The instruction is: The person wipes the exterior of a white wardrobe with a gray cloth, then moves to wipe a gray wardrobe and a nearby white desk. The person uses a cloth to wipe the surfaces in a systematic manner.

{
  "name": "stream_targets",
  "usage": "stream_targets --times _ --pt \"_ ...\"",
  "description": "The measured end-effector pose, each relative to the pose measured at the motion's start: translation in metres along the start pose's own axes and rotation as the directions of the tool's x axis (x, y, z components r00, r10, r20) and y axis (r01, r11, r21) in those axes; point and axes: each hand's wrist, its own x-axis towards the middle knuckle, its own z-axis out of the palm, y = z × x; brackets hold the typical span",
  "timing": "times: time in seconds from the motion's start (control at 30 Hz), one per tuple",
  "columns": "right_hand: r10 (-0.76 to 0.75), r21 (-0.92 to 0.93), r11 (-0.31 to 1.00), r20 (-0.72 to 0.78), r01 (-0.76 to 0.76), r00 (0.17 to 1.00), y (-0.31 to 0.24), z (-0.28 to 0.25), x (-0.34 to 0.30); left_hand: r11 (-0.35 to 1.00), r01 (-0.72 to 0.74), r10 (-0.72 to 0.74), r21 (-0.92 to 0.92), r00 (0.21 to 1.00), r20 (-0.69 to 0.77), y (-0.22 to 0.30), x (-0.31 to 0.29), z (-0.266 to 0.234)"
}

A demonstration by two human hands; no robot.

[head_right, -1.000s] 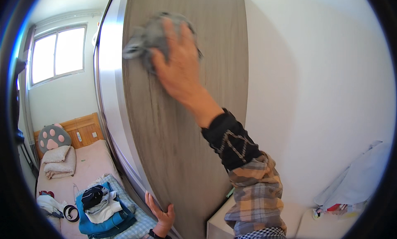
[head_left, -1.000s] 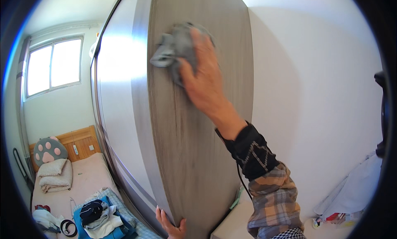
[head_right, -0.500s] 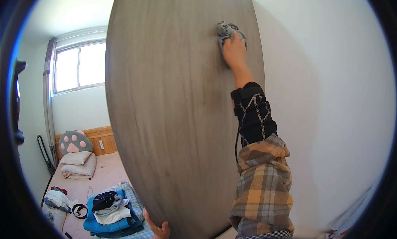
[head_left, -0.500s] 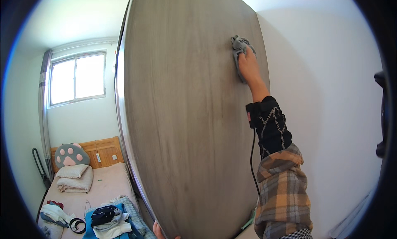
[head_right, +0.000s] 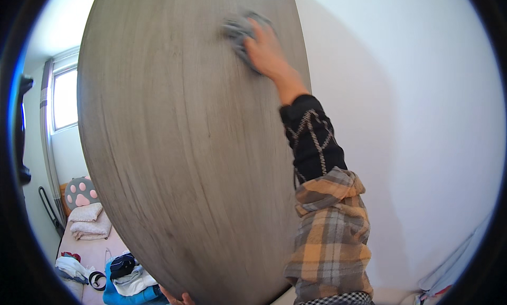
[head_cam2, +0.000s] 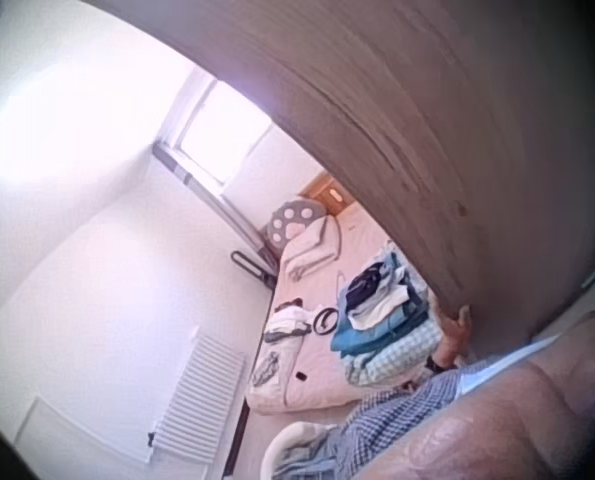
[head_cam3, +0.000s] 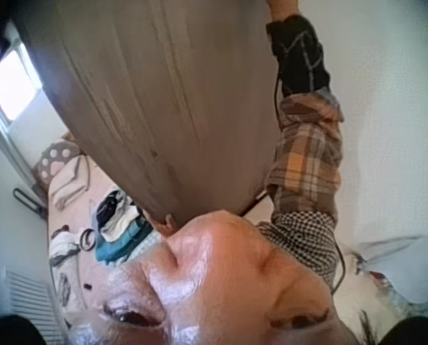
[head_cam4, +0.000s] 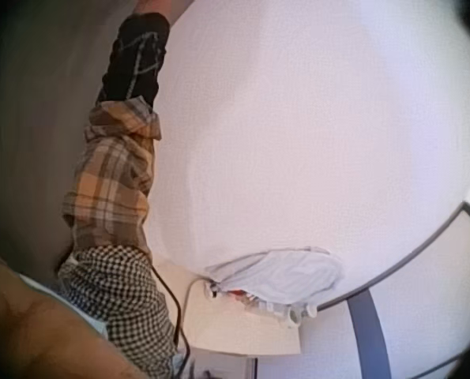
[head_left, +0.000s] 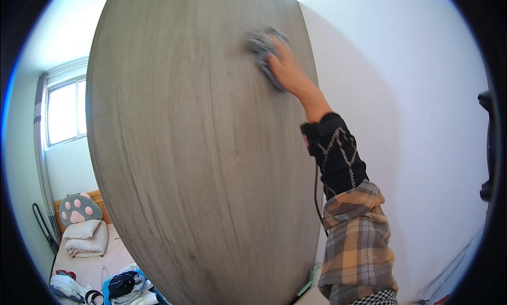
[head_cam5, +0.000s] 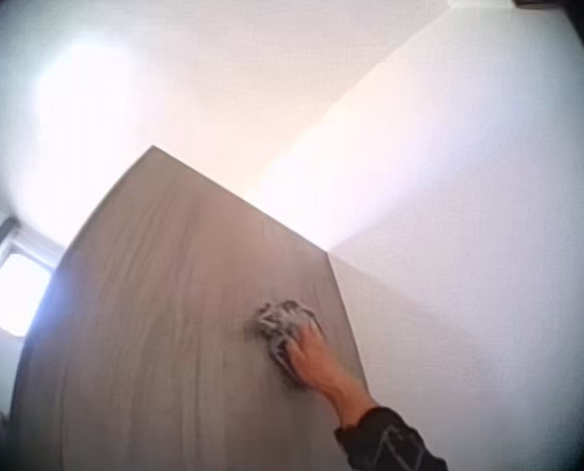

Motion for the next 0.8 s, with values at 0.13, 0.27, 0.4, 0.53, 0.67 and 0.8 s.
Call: stream_targets --times 0.13,0.27,0.4,0.53,0.67,0.8 --pt "0.276 -0.217 0.934 -0.066 -0.284 0.959 0.022 -0.007 -0.048 0.998 0.009 -0.008 0.055 1.000 -0.017 0.002 -0.001 0.003" --pt "0.071 -0.173 0.980 -0.136 -0.095 0.988 -0.058 0.025 -0.072 0.996 -0.028 0.019 -0.088 0.994 -0.109 -0.015 -0.009 0.010" --pt "-0.345 -0.138 0.926 0.063 0.351 0.936 -0.062 0.005 -0.069 0.999 -0.010 0.015 0.031 0.989 -0.150 -0.023 -0.012 0.012" --pt "0.047 -0.053 0.997 -0.071 -0.051 0.996 0.029 -0.015 -0.056 0.992 0.080 -0.075 0.093 0.995 -0.058 -0.005 -0.012 0.006" --pt "0.415 -0.052 0.904 -0.139 -0.425 0.899 0.090 -0.026 -0.118 0.985 0.128 -0.127 0.114 0.992 -0.017 0.010 -0.009 0.000" --pt "0.640 -0.082 0.743 -0.204 -0.665 0.740 0.066 -0.014 -0.177 0.985 0.068 -0.074 0.157 0.997 0.029 0.005 -0.004 -0.001"
